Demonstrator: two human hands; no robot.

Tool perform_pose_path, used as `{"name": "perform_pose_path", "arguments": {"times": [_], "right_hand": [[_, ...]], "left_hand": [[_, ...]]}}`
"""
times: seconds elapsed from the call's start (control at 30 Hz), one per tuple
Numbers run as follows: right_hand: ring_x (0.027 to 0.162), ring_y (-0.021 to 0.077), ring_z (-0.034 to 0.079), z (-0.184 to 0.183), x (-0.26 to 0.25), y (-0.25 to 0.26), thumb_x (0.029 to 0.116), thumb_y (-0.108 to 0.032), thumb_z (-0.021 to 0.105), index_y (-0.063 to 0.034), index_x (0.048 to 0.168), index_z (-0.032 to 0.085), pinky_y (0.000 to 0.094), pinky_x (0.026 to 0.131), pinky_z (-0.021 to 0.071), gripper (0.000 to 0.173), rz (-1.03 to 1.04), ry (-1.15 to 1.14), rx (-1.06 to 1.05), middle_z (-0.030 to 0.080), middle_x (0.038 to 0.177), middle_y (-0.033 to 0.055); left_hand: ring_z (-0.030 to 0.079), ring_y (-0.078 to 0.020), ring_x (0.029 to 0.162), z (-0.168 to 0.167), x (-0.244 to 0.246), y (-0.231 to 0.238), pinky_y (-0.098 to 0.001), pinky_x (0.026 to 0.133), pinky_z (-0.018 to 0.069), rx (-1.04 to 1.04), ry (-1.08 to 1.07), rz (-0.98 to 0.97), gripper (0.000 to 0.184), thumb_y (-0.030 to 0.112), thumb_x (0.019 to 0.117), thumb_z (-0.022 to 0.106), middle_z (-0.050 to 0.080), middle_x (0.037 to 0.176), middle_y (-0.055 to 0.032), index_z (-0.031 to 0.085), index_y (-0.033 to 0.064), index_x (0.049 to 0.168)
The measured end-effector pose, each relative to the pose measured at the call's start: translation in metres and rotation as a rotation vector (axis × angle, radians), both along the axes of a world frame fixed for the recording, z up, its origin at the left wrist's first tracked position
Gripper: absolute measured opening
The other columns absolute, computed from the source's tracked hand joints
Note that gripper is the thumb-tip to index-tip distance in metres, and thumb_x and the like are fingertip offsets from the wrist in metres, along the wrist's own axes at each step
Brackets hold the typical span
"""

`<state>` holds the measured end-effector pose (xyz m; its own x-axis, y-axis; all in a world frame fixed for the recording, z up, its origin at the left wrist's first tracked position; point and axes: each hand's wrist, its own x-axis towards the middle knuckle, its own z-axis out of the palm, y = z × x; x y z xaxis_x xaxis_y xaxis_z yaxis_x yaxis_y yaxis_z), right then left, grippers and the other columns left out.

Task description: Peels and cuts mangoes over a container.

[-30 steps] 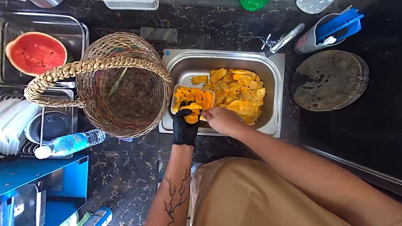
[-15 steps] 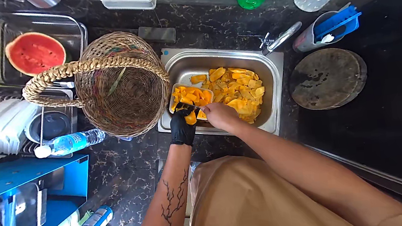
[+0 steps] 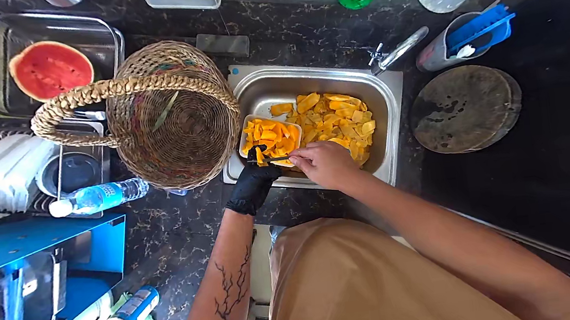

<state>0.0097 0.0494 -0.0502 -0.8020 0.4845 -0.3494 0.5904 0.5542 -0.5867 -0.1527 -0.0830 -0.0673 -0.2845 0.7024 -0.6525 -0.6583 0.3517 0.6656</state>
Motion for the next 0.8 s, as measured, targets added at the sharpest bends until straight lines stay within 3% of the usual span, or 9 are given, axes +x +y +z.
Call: {"name": "perform_pose_path", "arguments": {"times": [0.17, 0.27, 0.4, 0.47, 0.6, 0.67, 0.73, 0.8], "right_hand": [[0.097, 0.0211, 0.069, -0.007, -0.007, -0.004, 0.107, -0.046, 0.047, -0.0277, 0.121, 0.076, 0.0482, 0.088, 0.0538, 0.037, -0.06, -0.086, 0.007, 0.073, 0.098, 0.0024], [0.101, 0.0231, 0.071, -0.004, -0.013, 0.002, 0.1076, -0.051, 0.043, -0.0268, 0.12, 0.076, 0.0561, 0.087, 0.0545, 0.042, -0.125, -0.195, -0.151, 0.076, 0.105, 0.0021], [0.101, 0.0276, 0.071, 0.0, -0.02, 0.007, 0.1073, -0.055, 0.04, -0.0228, 0.117, 0.076, 0.0597, 0.086, 0.0535, 0.05, -0.178, -0.292, -0.261, 0.076, 0.104, 0.0061], [0.095, 0.0309, 0.07, -0.003, -0.022, 0.009, 0.1072, -0.056, 0.038, -0.0177, 0.108, 0.076, 0.0606, 0.081, 0.0526, 0.054, -0.2, -0.316, -0.288, 0.074, 0.097, 0.0096], [0.089, 0.0313, 0.069, -0.009, -0.016, 0.016, 0.1075, -0.055, 0.039, -0.0142, 0.099, 0.074, 0.0602, 0.076, 0.0522, 0.055, -0.202, -0.31, -0.309, 0.071, 0.089, 0.0109], [0.088, 0.0298, 0.068, -0.004, -0.012, 0.014, 0.1071, -0.056, 0.039, -0.0148, 0.101, 0.074, 0.0594, 0.076, 0.052, 0.054, -0.218, -0.258, -0.362, 0.07, 0.09, 0.01], [0.097, 0.025, 0.07, 0.005, -0.009, 0.007, 0.1073, -0.053, 0.043, -0.0211, 0.114, 0.076, 0.0585, 0.085, 0.0537, 0.046, -0.178, -0.176, -0.393, 0.074, 0.101, 0.0055], [0.109, 0.0197, 0.069, 0.003, -0.007, -0.003, 0.1071, -0.05, 0.046, -0.0281, 0.123, 0.075, 0.0533, 0.095, 0.0539, 0.039, -0.127, -0.119, -0.297, 0.075, 0.112, 0.0001]], "left_hand": [[0.06, -0.0122, 0.077, -0.011, -0.005, -0.002, -0.0281, 0.065, 0.0534, -0.074, 0.093, -0.043, 0.074, -0.012, 0.0691, 0.067, 0.059, 0.099, -0.0049, 0.045, 0.0141, 0.134], [0.06, -0.0116, 0.077, -0.009, -0.01, -0.001, -0.0276, 0.065, 0.0539, -0.104, 0.1, -0.065, 0.078, -0.012, 0.0682, 0.068, 0.058, 0.097, -0.0046, 0.046, 0.0146, 0.138], [0.06, -0.0117, 0.076, -0.014, -0.015, -0.003, -0.0279, 0.066, 0.0542, -0.046, -0.027, -0.023, 0.076, -0.015, 0.0715, 0.061, 0.058, 0.097, -0.0045, 0.045, 0.0139, 0.14], [0.062, -0.0132, 0.079, -0.014, -0.017, -0.005, -0.0299, 0.068, 0.0563, -0.017, -0.128, 0.03, 0.079, -0.017, 0.0714, 0.057, 0.059, 0.101, -0.0058, 0.041, 0.0138, 0.143], [0.064, -0.0173, 0.082, -0.009, -0.019, -0.003, -0.0347, 0.071, 0.0579, 0.016, -0.251, 0.074, 0.07, -0.012, 0.074, 0.058, 0.062, 0.104, -0.0077, 0.047, 0.0147, 0.138], [0.067, -0.0198, 0.082, -0.007, -0.021, -0.004, -0.0371, 0.07, 0.059, 0.018, -0.314, 0.095, 0.059, -0.006, 0.0772, 0.058, 0.065, 0.104, -0.0091, 0.051, 0.0151, 0.132], [0.069, -0.0209, 0.079, -0.003, -0.021, -0.005, -0.037, 0.066, 0.0591, 0.003, -0.343, 0.11, 0.045, -0.004, 0.0818, 0.056, 0.069, 0.103, -0.0104, 0.057, 0.0138, 0.124], [0.069, -0.0205, 0.079, 0.0, -0.015, -0.003, -0.0342, 0.064, 0.0585, 0.006, -0.349, 0.122, 0.037, -0.003, 0.0851, 0.052, 0.071, 0.105, -0.0115, 0.061, 0.0121, 0.118]]}}
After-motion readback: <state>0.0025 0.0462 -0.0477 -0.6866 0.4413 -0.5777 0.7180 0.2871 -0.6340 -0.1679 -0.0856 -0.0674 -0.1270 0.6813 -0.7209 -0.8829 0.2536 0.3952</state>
